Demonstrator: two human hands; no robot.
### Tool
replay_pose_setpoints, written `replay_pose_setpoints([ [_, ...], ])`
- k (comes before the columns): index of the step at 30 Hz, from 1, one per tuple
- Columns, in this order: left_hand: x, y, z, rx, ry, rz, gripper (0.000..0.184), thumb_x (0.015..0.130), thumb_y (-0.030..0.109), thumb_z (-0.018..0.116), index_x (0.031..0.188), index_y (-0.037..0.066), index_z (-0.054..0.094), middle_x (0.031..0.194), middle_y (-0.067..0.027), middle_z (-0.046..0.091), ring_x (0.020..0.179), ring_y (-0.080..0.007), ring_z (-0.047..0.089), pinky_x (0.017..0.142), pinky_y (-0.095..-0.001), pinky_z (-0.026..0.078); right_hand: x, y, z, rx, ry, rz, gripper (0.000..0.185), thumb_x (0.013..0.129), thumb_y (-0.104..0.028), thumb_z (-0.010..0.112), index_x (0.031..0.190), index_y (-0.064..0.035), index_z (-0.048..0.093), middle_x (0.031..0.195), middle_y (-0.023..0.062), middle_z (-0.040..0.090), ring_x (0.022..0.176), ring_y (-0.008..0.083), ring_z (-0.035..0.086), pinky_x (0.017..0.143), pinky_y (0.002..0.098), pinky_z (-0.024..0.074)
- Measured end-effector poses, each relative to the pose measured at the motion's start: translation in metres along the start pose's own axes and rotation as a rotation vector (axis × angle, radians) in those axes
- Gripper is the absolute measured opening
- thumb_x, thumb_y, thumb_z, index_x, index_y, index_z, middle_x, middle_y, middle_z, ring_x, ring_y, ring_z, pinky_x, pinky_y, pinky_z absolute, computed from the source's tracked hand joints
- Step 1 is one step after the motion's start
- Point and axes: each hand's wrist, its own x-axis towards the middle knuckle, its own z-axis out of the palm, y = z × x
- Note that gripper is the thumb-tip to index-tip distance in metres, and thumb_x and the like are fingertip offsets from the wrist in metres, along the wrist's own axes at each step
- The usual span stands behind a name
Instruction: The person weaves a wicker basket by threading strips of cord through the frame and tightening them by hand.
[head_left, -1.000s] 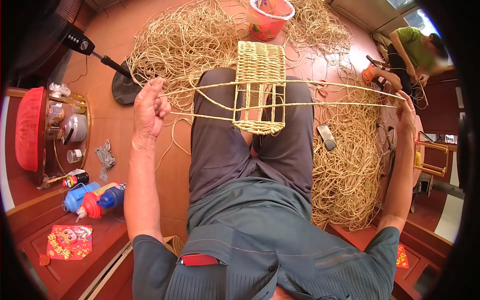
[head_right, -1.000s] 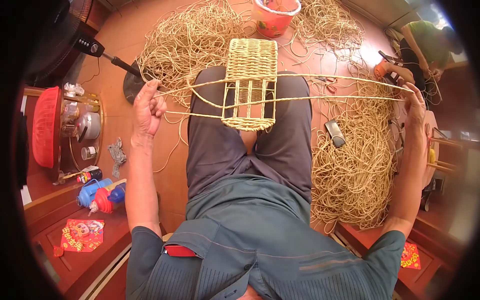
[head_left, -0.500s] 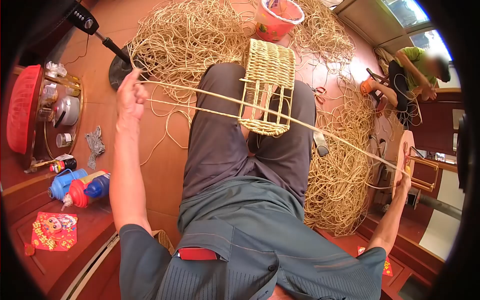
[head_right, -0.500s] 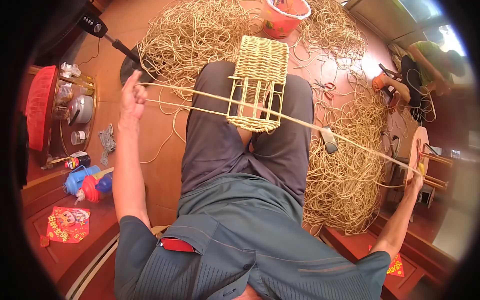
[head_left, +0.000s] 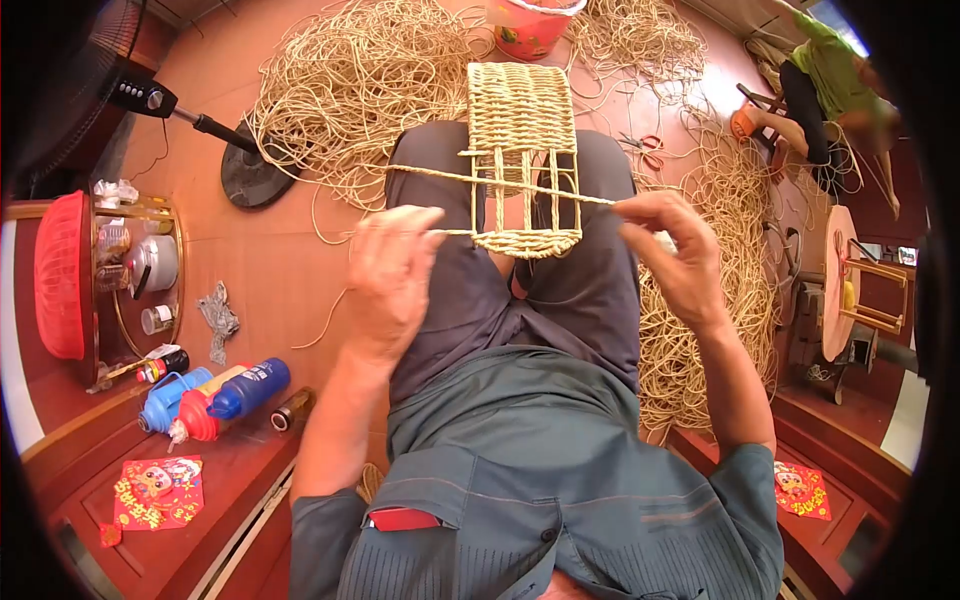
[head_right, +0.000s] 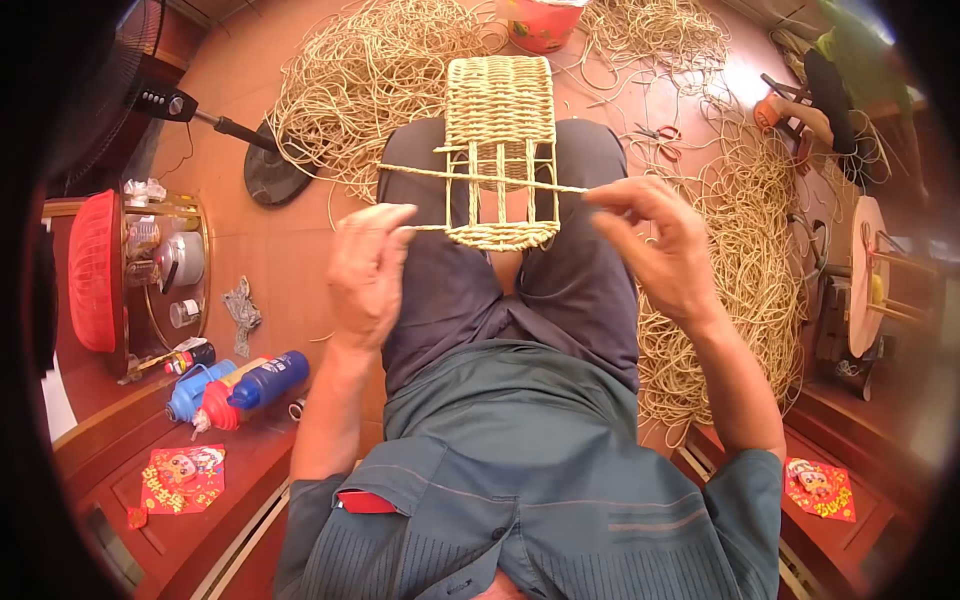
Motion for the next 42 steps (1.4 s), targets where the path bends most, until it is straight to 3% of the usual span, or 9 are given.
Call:
replay_pose_setpoints([
  [5, -0.007, 0.007, 0.032, -0.279, -0.002, -0.309, 0.011, 0.108, 0.013, 0.079, 0.115, 0.004, 0.082, 0.098, -0.0095, 0.078, 0.088, -0.0267, 0.073, 0.087, -0.0389, 0.057, 0.009, -0.015, 0.045, 0.075, -0.04, -0.083, 0.019, 0.1, -0.003, 0.081, 0.119, -0.0014, 0.082, 0.108, 0.0086, 0.078, 0.093, 0.0179, 0.074, 0.082, 0.0317, 0.0597],
  [11, -0.011, 0.009, 0.021, -0.109, 0.001, -0.074, 0.017, 0.111, 0.019, 0.077, 0.114, 0.004, 0.082, 0.095, -0.0086, 0.079, 0.081, -0.0191, 0.071, 0.074, -0.0315, 0.056, 0.014, -0.011, 0.062, 0.109, -0.057, -0.119, 0.017, 0.101, -0.002, 0.08, 0.117, -0.0006, 0.081, 0.106, 0.0108, 0.077, 0.094, 0.0223, 0.076, 0.083, 0.0346, 0.0607],
  [17, -0.006, 0.006, 0.036, -0.42, -0.085, -0.608, 0.021, 0.112, 0.022, 0.076, 0.106, 0.002, 0.079, 0.081, 0.0013, 0.07, 0.068, -0.0054, 0.058, 0.063, -0.0258, 0.047, 0.018, -0.015, 0.061, 0.05, -0.051, -0.161, 0.016, 0.101, -0.003, 0.08, 0.117, -0.0009, 0.081, 0.102, 0.0118, 0.076, 0.09, 0.0244, 0.076, 0.081, 0.0359, 0.0602],
  [21, -0.001, 0.004, 0.036, -0.684, -0.294, -0.737, 0.028, 0.11, 0.024, 0.076, 0.092, 0.004, 0.072, 0.072, 0.0019, 0.065, 0.056, -0.004, 0.046, 0.052, -0.0275, 0.036, 0.022, -0.016, 0.064, 0.05, -0.063, -0.158, 0.015, 0.101, -0.004, 0.08, 0.117, -0.0017, 0.081, 0.1, 0.0116, 0.075, 0.089, 0.0247, 0.076, 0.08, 0.0368, 0.0603],
  [25, -0.014, 0.021, 0.043, -1.211, -0.358, -1.052, 0.023, 0.116, 0.025, 0.066, 0.109, 0.004, 0.073, 0.071, 0.0041, 0.059, 0.052, -0.0025, 0.041, 0.046, -0.0228, 0.029, 0.024, -0.021, 0.069, 0.085, -0.055, -0.168, 0.015, 0.101, -0.004, 0.081, 0.115, -0.0026, 0.081, 0.099, 0.0111, 0.076, 0.089, 0.0247, 0.076, 0.079, 0.0371, 0.0608],
  [28, -0.026, 0.049, 0.062, -1.356, -0.161, -1.154, 0.024, 0.117, 0.026, 0.064, 0.106, 0.006, 0.071, 0.074, 0.003, 0.06, 0.051, -0.0033, 0.042, 0.046, -0.0232, 0.029, 0.034, -0.02, 0.076, 0.016, -0.063, -0.287, 0.013, 0.103, -0.006, 0.079, 0.115, -0.003, 0.08, 0.103, 0.0122, 0.077, 0.093, 0.0296, 0.077, 0.082, 0.0396, 0.0616],
  [35, -0.048, 0.04, 0.142, -1.377, -0.209, -1.13, 0.023, 0.117, 0.025, 0.061, 0.099, 0.011, 0.06, 0.075, 0.0008, 0.059, 0.054, -0.0074, 0.045, 0.05, -0.0267, 0.032, 0.067, -0.019, 0.09, -0.172, -0.316, -0.422, 0.036, 0.107, -0.012, 0.065, 0.143, -0.0107, 0.071, 0.115, 0.0143, 0.081, 0.108, 0.037, 0.08, 0.09, 0.0513, 0.0622],
  [38, -0.03, 0.04, 0.154, -1.325, -0.069, -0.982, 0.016, 0.118, 0.024, 0.06, 0.115, 0.008, 0.06, 0.095, -0.0037, 0.066, 0.073, -0.0113, 0.063, 0.061, -0.0283, 0.049, 0.077, -0.037, 0.087, -0.384, -0.587, -0.287, 0.04, 0.108, -0.014, 0.063, 0.147, -0.0108, 0.068, 0.119, 0.0168, 0.081, 0.111, 0.0369, 0.079, 0.09, 0.0519, 0.0626],
  [42, -0.011, 0.046, 0.185, -1.666, 0.322, -0.872, 0.033, 0.116, 0.014, 0.059, 0.147, 0.007, 0.051, 0.136, -0.0094, 0.062, 0.125, -0.0183, 0.064, 0.1, -0.0376, 0.056, 0.09, -0.033, 0.096, -0.478, -0.647, -0.382, 0.044, 0.107, -0.015, 0.062, 0.15, -0.0088, 0.065, 0.116, 0.0178, 0.078, 0.11, 0.0373, 0.078, 0.09, 0.0514, 0.0624],
])
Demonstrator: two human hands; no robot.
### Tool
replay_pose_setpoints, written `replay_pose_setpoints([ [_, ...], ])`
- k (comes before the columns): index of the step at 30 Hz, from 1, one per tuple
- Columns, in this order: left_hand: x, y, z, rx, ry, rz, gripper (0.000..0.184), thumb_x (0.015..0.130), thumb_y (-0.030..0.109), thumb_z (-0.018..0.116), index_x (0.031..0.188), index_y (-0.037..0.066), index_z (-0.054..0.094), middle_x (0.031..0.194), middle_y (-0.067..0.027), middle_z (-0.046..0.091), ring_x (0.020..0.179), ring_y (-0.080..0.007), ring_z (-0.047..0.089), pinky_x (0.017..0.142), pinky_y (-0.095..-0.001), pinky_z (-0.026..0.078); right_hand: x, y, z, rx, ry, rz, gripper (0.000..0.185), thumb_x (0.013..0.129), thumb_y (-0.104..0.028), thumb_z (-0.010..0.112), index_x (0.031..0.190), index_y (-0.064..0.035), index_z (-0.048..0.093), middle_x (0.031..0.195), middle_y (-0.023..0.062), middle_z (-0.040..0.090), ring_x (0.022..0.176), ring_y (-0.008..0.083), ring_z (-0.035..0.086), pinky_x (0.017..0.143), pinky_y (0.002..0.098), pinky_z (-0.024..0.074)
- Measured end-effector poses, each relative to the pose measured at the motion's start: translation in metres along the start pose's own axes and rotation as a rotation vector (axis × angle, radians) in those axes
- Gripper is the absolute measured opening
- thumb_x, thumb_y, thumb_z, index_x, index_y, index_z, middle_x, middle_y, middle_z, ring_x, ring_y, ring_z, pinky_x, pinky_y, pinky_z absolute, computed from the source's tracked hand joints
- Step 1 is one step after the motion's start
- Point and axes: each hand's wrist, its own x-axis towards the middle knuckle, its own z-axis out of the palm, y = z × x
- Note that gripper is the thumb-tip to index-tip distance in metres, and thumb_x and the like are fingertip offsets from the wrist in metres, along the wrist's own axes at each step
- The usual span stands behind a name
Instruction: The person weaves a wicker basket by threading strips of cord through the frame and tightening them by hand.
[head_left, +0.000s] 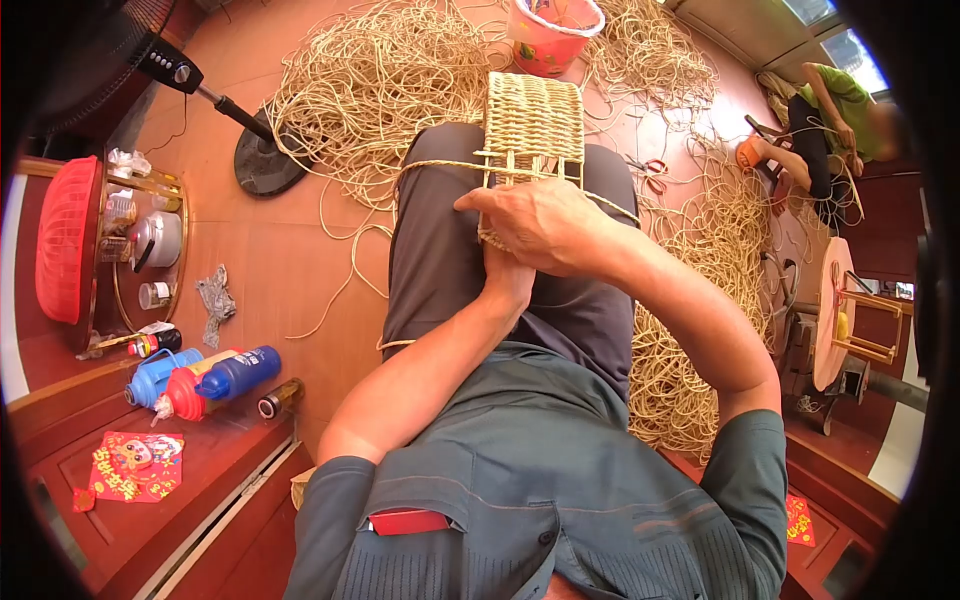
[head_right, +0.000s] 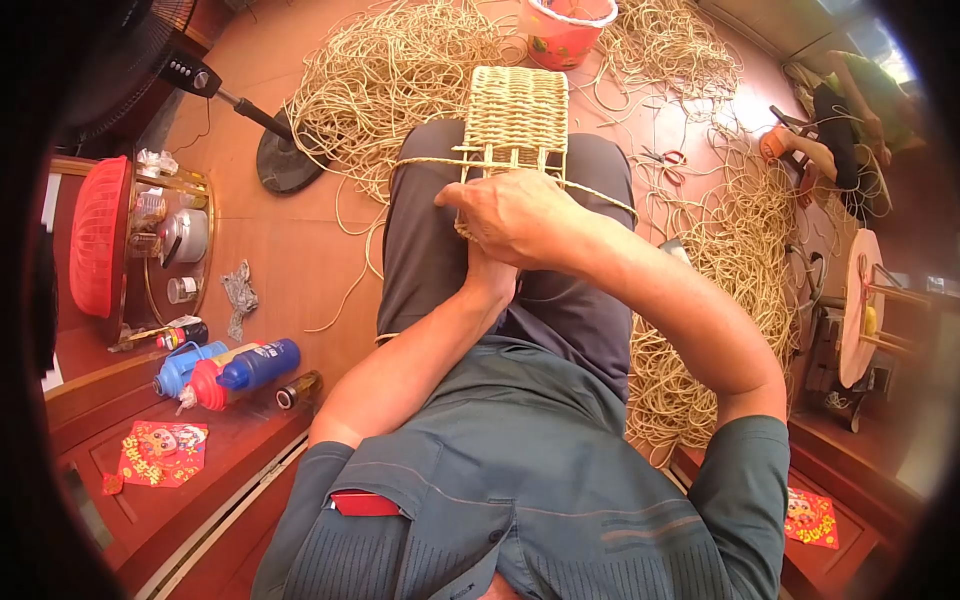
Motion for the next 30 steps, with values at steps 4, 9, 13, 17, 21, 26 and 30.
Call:
replay_pose_setpoints([
  [4, 0.005, 0.0, -0.014, 0.318, -0.085, 0.04, 0.037, 0.118, 0.019, 0.058, 0.151, 0.003, 0.05, 0.145, -0.0137, 0.06, 0.135, -0.0167, 0.062, 0.107, -0.0368, 0.057, 0.002, 0.009, 0.015, 0.052, 0.187, -0.125, 0.039, 0.109, -0.016, 0.062, 0.147, -0.0071, 0.067, 0.113, 0.0184, 0.074, 0.109, 0.038, 0.076, 0.092, 0.05, 0.0604],
  [9, -0.055, 0.086, -0.01, 1.18, -0.248, -0.266, 0.033, 0.118, 0.022, 0.06, 0.134, -0.006, 0.065, 0.122, -0.0163, 0.069, 0.112, -0.0194, 0.07, 0.095, -0.0359, 0.058, -0.022, 0.004, 0.013, 0.5, 0.386, -0.143, 0.023, 0.113, -0.02, 0.063, 0.13, -0.0105, 0.075, 0.109, 0.0145, 0.072, 0.106, 0.0393, 0.074, 0.09, 0.0475, 0.0599],
  [13, -0.081, 0.141, -0.003, 1.274, -0.114, 0.324, 0.027, 0.115, 0.014, 0.07, 0.135, -0.004, 0.071, 0.119, -0.007, 0.071, 0.108, -0.0146, 0.068, 0.097, -0.0318, 0.056, -0.062, 0.01, 0.02, 0.316, 0.488, -0.077, 0.023, 0.111, -0.013, 0.064, 0.131, -0.01, 0.075, 0.097, 0.0105, 0.074, 0.093, 0.0351, 0.075, 0.089, 0.0433, 0.0599],
  [17, -0.052, 0.16, 0.01, 1.529, -0.234, 0.693, 0.016, 0.105, 0.007, 0.077, 0.121, 0.004, 0.077, 0.114, -0.0114, 0.071, 0.103, -0.0299, 0.07, 0.093, -0.0427, 0.057, -0.095, 0.035, 0.017, -0.094, 0.491, -0.114, 0.032, 0.102, -0.01, 0.072, 0.134, -0.0132, 0.074, 0.093, 0.0046, 0.071, 0.085, 0.0261, 0.072, 0.079, 0.0392, 0.0595],
  [21, -0.038, 0.152, 0.024, 1.718, -0.372, 0.871, 0.014, 0.095, 0.003, 0.082, 0.108, 0.006, 0.078, 0.108, -0.0096, 0.071, 0.102, -0.0323, 0.066, 0.092, -0.0451, 0.055, -0.116, 0.06, 0.015, -0.226, 0.511, -0.08, 0.034, 0.101, -0.01, 0.074, 0.134, -0.0136, 0.075, 0.092, 0.0032, 0.07, 0.083, 0.0241, 0.07, 0.076, 0.0378, 0.0599],
  [26, -0.031, 0.152, 0.033, 1.725, -0.447, 0.786, 0.01, 0.097, 0.008, 0.081, 0.105, 0.008, 0.076, 0.104, -0.0073, 0.068, 0.1, -0.0308, 0.065, 0.09, -0.0455, 0.055, -0.134, 0.098, -0.007, -0.443, 0.601, 0.008, 0.042, 0.104, -0.018, 0.078, 0.145, -0.0176, 0.073, 0.096, 0.0032, 0.075, 0.082, 0.0238, 0.072, 0.072, 0.0395, 0.0601],
  [30, -0.024, 0.149, 0.041, 1.699, -0.47, 0.781, 0.006, 0.095, 0.006, 0.082, 0.099, 0.006, 0.078, 0.095, -0.0091, 0.07, 0.094, -0.0316, 0.066, 0.085, -0.0432, 0.054, -0.145, 0.141, -0.035, -0.506, 0.643, 0.341, 0.062, 0.106, -0.033, 0.081, 0.163, -0.0177, 0.063, 0.096, 0.0066, 0.078, 0.073, 0.0257, 0.072, 0.07, 0.0395, 0.0601],
])
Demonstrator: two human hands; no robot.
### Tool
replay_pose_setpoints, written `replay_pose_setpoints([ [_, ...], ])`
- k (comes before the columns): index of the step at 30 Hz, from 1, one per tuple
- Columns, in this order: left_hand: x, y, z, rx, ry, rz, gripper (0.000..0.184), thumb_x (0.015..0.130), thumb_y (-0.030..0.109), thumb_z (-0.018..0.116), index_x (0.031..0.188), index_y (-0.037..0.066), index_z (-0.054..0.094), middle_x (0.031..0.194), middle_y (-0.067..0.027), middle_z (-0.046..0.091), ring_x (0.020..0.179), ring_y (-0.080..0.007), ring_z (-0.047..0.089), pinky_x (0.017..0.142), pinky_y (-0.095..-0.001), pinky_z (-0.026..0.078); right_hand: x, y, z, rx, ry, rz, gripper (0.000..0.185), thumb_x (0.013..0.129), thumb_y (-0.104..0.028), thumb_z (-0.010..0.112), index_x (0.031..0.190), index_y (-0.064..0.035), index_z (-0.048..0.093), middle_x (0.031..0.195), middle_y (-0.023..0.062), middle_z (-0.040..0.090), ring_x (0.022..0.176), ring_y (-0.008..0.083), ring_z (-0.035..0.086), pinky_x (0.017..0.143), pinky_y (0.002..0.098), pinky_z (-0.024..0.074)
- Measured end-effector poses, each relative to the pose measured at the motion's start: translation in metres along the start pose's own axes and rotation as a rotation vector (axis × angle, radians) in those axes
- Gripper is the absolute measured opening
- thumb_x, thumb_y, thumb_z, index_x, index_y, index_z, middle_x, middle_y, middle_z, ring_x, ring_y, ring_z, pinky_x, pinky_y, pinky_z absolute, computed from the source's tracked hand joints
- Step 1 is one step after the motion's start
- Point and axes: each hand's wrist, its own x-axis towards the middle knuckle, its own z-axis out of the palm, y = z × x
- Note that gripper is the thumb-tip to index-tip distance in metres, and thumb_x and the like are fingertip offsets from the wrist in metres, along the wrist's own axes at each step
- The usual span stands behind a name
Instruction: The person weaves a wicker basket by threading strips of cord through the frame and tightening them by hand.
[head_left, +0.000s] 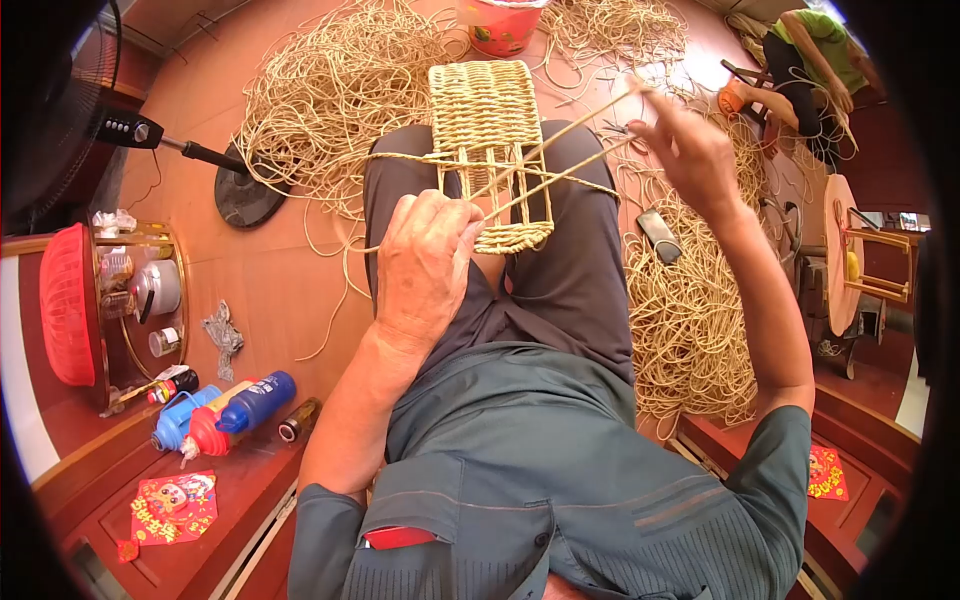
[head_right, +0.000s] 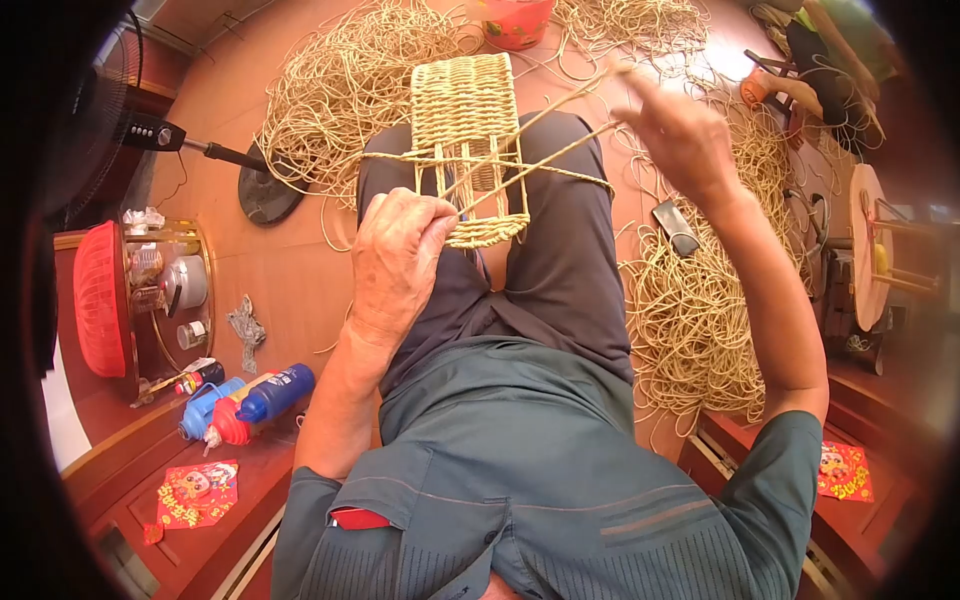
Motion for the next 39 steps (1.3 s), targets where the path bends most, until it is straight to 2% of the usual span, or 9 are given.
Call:
replay_pose_setpoints([
  [4, 0.005, 0.002, 0.013, -0.028, -0.004, -0.142, 0.008, 0.097, 0.01, 0.082, 0.094, 0.004, 0.076, 0.094, -0.0104, 0.07, 0.092, -0.032, 0.067, 0.084, -0.0442, 0.054, 0.036, 0.013, -0.025, 0.869, 0.026, 0.617, 0.063, 0.108, -0.031, 0.081, 0.165, -0.0158, 0.061, 0.099, 0.0029, 0.08, 0.07, 0.0122, 0.067, 0.067, 0.0282, 0.0565],
  [8, 0.006, 0.001, 0.024, -0.017, 0.018, -0.184, 0.01, 0.097, 0.011, 0.081, 0.093, 0.004, 0.076, 0.092, -0.0103, 0.068, 0.09, -0.0324, 0.066, 0.084, -0.0459, 0.054, 0.027, -0.054, -0.055, 0.892, -0.173, 0.496, 0.049, 0.108, -0.023, 0.078, 0.156, -0.0128, 0.069, 0.104, 0.0014, 0.08, 0.074, 0.004, 0.063, 0.068, 0.0225, 0.0539],
  [12, 0.002, 0.006, 0.019, 0.004, 0.035, -0.077, 0.009, 0.098, 0.012, 0.081, 0.097, 0.004, 0.079, 0.093, -0.0108, 0.067, 0.092, -0.0328, 0.065, 0.085, -0.0459, 0.054, 0.008, -0.128, -0.041, 0.989, -0.329, 0.393, 0.043, 0.107, -0.015, 0.074, 0.15, -0.0106, 0.07, 0.106, 0.0057, 0.082, 0.08, 0.0136, 0.073, 0.075, 0.0337, 0.0604],
  [16, -0.002, 0.011, 0.013, 0.016, -0.03, -0.08, 0.009, 0.1, 0.013, 0.079, 0.101, 0.004, 0.081, 0.098, -0.0119, 0.066, 0.096, -0.034, 0.065, 0.089, -0.0463, 0.053, 0.011, -0.155, -0.015, 0.944, -0.311, 0.251, 0.06, 0.105, -0.01, 0.067, 0.163, -0.0057, 0.053, 0.111, 0.0223, 0.082, 0.099, 0.0451, 0.079, 0.089, 0.0535, 0.0621],
  [19, -0.001, 0.018, 0.012, 0.042, -0.048, -0.076, 0.01, 0.1, 0.013, 0.079, 0.101, 0.004, 0.081, 0.101, -0.0126, 0.066, 0.098, -0.0348, 0.064, 0.09, -0.0466, 0.052, 0.018, -0.167, 0.01, 0.852, -0.312, 0.145, 0.069, 0.101, -0.007, 0.065, 0.165, 0.0023, 0.042, 0.106, 0.0301, 0.079, 0.102, 0.053, 0.076, 0.091, 0.0594, 0.0598],
  [26, -0.003, 0.021, 0.012, 0.053, -0.024, -0.072, 0.01, 0.098, 0.013, 0.082, 0.101, 0.004, 0.078, 0.102, -0.0125, 0.065, 0.098, -0.0346, 0.063, 0.09, -0.0471, 0.052, 0.03, -0.176, 0.03, 0.872, -0.264, 0.165, 0.072, 0.103, -0.01, 0.068, 0.169, -0.0016, 0.039, 0.096, 0.0344, 0.074, 0.095, 0.057, 0.072, 0.085, 0.0625, 0.0566],
  [29, -0.006, 0.018, 0.016, 0.075, -0.008, -0.085, 0.01, 0.096, 0.013, 0.084, 0.101, 0.006, 0.079, 0.101, -0.0109, 0.065, 0.097, -0.034, 0.063, 0.091, -0.048, 0.051, 0.018, -0.178, 0.027, 0.852, -0.181, 0.181, 0.07, 0.104, -0.011, 0.073, 0.166, -0.0014, 0.044, 0.091, 0.026, 0.074, 0.083, 0.0414, 0.076, 0.075, 0.0524, 0.0584],
  [35, -0.002, 0.022, 0.015, 0.132, 0.049, 0.051, 0.021, 0.095, 0.012, 0.085, 0.115, 0.012, 0.08, 0.113, -0.0056, 0.075, 0.108, -0.0304, 0.068, 0.098, -0.0461, 0.051, -0.016, -0.161, -0.002, 1.472, -0.342, 0.701, 0.049, 0.108, -0.013, 0.076, 0.152, -0.0001, 0.058, 0.1, 0.0059, 0.074, 0.082, 0.01, 0.07, 0.073, 0.0266, 0.0596],
  [39, -0.006, 0.014, 0.028, 0.097, -0.01, 0.225, 0.033, 0.096, 0.011, 0.083, 0.129, 0.013, 0.079, 0.115, -0.003, 0.08, 0.111, -0.028, 0.071, 0.101, -0.0447, 0.052, -0.04, -0.129, 0.006, 1.575, -0.195, 0.76, 0.04, 0.109, -0.012, 0.078, 0.144, -0.0013, 0.064, 0.104, 0.0003, 0.073, 0.084, 0.0054, 0.069, 0.074, 0.0223, 0.0592],
])
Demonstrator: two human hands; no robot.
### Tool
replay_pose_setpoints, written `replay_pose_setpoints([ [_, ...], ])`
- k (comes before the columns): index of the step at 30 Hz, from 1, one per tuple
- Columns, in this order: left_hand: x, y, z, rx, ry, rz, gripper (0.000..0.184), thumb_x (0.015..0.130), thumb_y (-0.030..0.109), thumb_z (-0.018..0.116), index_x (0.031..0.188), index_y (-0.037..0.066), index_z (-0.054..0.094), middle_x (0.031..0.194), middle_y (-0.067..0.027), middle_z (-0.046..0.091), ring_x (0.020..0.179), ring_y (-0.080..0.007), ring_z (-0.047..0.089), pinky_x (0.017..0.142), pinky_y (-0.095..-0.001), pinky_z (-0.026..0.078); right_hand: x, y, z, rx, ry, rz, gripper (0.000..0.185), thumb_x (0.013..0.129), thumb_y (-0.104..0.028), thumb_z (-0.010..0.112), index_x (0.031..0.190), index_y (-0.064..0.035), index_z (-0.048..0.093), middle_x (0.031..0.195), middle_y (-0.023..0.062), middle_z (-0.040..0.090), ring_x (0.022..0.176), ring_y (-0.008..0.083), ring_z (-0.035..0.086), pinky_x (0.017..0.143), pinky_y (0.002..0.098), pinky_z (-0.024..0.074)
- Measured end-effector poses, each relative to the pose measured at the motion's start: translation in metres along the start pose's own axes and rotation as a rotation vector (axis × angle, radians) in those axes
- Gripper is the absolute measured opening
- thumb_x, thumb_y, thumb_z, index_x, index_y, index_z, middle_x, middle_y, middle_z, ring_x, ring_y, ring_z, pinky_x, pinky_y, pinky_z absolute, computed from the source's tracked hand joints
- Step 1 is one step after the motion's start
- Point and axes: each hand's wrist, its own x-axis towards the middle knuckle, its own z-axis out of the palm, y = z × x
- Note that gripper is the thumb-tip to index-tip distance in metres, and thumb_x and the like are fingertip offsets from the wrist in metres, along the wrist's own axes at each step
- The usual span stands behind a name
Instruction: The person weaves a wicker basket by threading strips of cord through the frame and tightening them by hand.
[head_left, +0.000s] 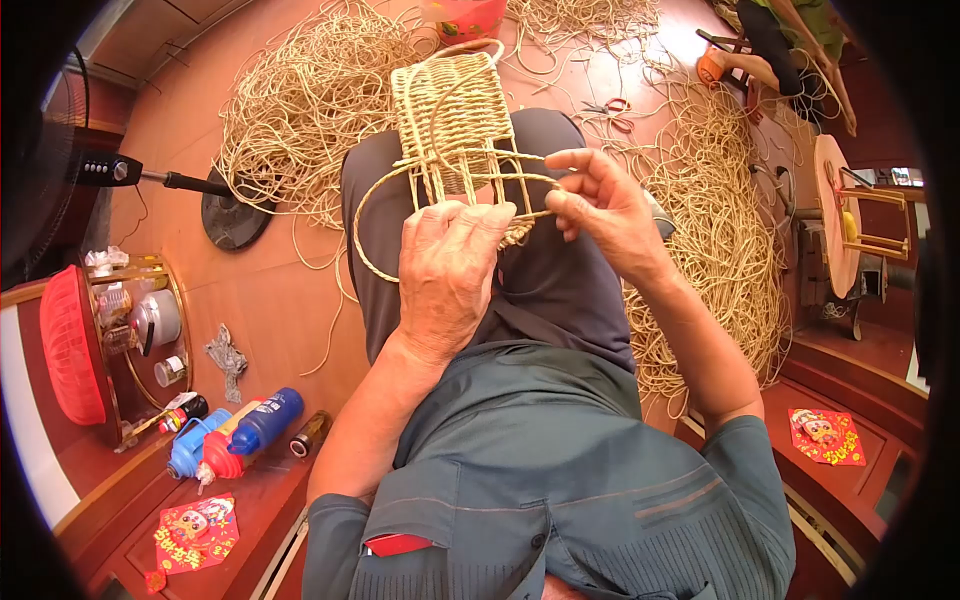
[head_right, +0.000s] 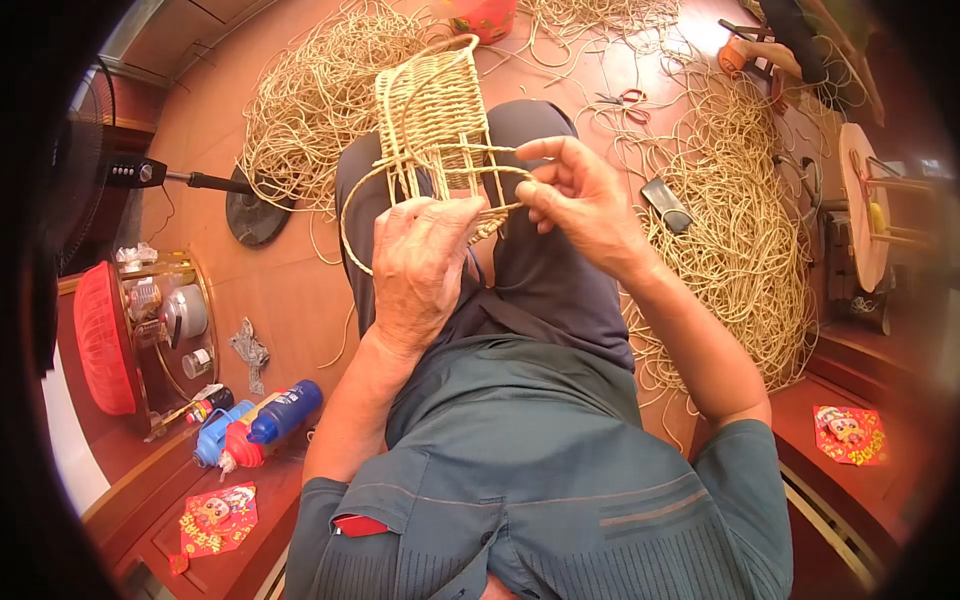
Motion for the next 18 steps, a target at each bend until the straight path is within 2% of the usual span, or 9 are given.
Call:
replay_pose_setpoints([
  [3, -0.001, 0.001, 0.002, 0.017, -0.019, 0.039, 0.036, 0.096, 0.015, 0.084, 0.132, 0.013, 0.079, 0.117, -0.0032, 0.078, 0.113, -0.0279, 0.07, 0.102, -0.0452, 0.051, 0.01, 0.005, -0.005, -0.034, 0.047, -0.101, 0.036, 0.107, -0.01, 0.08, 0.139, -0.0008, 0.067, 0.103, 0.0013, 0.075, 0.086, 0.0066, 0.071, 0.076, 0.0232, 0.0602],
  [4, -0.001, 0.004, 0.002, 0.037, -0.034, 0.032, 0.037, 0.096, 0.016, 0.084, 0.133, 0.014, 0.078, 0.117, -0.0032, 0.078, 0.113, -0.0281, 0.07, 0.101, -0.0451, 0.051, 0.014, 0.001, -0.003, -0.019, 0.05, -0.134, 0.027, 0.104, -0.008, 0.084, 0.128, -0.0007, 0.073, 0.102, 0.0017, 0.076, 0.088, 0.0078, 0.072, 0.079, 0.0249, 0.0611],
  [7, 0.002, 0.014, 0.001, 0.099, -0.078, 0.016, 0.039, 0.095, 0.021, 0.086, 0.133, 0.014, 0.078, 0.117, -0.0034, 0.075, 0.113, -0.0286, 0.067, 0.1, -0.0452, 0.049, 0.036, 0.0, 0.01, -0.172, 0.062, -0.276, 0.021, 0.101, -0.008, 0.086, 0.118, -0.0003, 0.077, 0.101, 0.0005, 0.076, 0.087, 0.0081, 0.072, 0.081, 0.0266, 0.0611],
  [8, 0.003, 0.014, 0.002, 0.117, -0.097, 0.013, 0.039, 0.094, 0.022, 0.086, 0.132, 0.014, 0.078, 0.116, -0.0035, 0.074, 0.112, -0.0287, 0.067, 0.1, -0.0454, 0.049, 0.041, 0.003, 0.015, -0.125, 0.06, -0.245, 0.018, 0.099, -0.009, 0.088, 0.113, -0.0017, 0.079, 0.101, 0.0011, 0.077, 0.087, 0.0089, 0.072, 0.083, 0.0272, 0.0607],
  [11, 0.008, 0.017, 0.001, 0.133, -0.141, -0.001, 0.037, 0.093, 0.023, 0.087, 0.129, 0.014, 0.079, 0.111, -0.0038, 0.072, 0.109, -0.0292, 0.065, 0.098, -0.0465, 0.048, 0.046, 0.007, 0.021, -0.372, 0.071, -0.319, 0.02, 0.101, -0.012, 0.087, 0.117, -0.0038, 0.08, 0.1, 0.0036, 0.077, 0.086, 0.0097, 0.071, 0.084, 0.0269, 0.0602],
  [15, 0.015, 0.014, -0.004, -0.026, -0.198, -0.092, 0.031, 0.092, 0.02, 0.087, 0.121, 0.012, 0.081, 0.106, -0.0056, 0.072, 0.107, -0.0308, 0.064, 0.098, -0.0481, 0.048, 0.027, -0.001, 0.022, -0.23, 0.116, -0.082, 0.031, 0.105, -0.014, 0.08, 0.134, -0.0042, 0.074, 0.11, 0.0078, 0.078, 0.074, 0.009, 0.069, 0.062, 0.0264, 0.0581],
  [16, 0.016, 0.016, -0.005, -0.059, -0.189, -0.108, 0.028, 0.091, 0.018, 0.086, 0.118, 0.011, 0.082, 0.106, -0.0071, 0.073, 0.107, -0.0323, 0.065, 0.099, -0.0481, 0.048, 0.021, 0.003, 0.019, -0.287, 0.092, -0.052, 0.043, 0.109, -0.011, 0.073, 0.151, -0.0064, 0.064, 0.116, 0.0094, 0.078, 0.07, 0.0086, 0.069, 0.054, 0.0261, 0.0556],
  [18, 0.016, 0.016, -0.006, -0.071, -0.189, -0.109, 0.029, 0.091, 0.017, 0.086, 0.118, 0.01, 0.082, 0.107, -0.0076, 0.074, 0.107, -0.0326, 0.065, 0.099, -0.0481, 0.048, 0.008, 0.003, 0.016, -0.182, -0.004, 0.003, 0.051, 0.113, -0.009, 0.067, 0.162, -0.0068, 0.054, 0.123, 0.01, 0.078, 0.074, 0.0067, 0.07, 0.057, 0.0231, 0.0553],
])
